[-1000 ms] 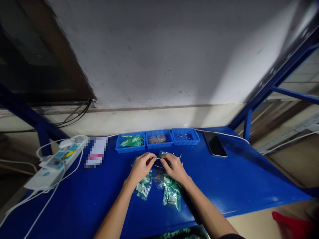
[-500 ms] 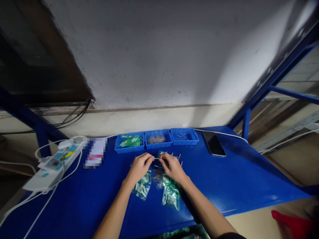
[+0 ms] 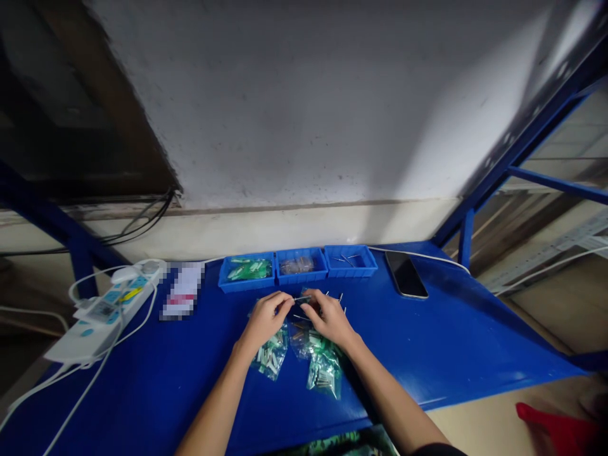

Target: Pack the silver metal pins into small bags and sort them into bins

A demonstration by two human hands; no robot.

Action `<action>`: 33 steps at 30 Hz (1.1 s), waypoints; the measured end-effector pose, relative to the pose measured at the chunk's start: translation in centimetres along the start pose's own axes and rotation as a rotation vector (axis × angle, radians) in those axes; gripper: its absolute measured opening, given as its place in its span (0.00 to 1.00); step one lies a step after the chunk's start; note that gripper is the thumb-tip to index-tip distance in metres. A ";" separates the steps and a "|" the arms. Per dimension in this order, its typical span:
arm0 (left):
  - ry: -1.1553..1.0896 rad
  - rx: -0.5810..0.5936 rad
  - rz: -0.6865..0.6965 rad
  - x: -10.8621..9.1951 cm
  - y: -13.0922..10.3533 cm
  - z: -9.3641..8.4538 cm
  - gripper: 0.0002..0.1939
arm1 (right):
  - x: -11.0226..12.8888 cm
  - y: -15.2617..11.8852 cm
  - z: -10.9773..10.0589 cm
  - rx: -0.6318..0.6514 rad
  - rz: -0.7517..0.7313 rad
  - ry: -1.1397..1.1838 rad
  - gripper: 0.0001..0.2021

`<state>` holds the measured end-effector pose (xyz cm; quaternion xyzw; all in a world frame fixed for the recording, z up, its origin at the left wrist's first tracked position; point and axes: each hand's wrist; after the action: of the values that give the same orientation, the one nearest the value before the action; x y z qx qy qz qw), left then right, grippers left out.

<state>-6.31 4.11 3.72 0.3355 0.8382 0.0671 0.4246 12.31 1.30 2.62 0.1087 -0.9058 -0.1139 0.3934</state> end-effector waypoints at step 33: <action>0.021 0.013 -0.016 0.5 -0.1 1.6 0.12 | -0.9 1.4 -1.2 0.051 -0.134 -0.152 0.08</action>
<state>-5.37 4.06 2.33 0.3308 0.8458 0.0617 0.4139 13.63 2.78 3.19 0.1700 -0.9263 -0.1246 0.3122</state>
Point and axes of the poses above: each hand's wrist, its own y-axis towards the middle knuckle, its own z-axis out of the palm, x = y × z, and after that the axes turned 10 degrees about z, right-handed
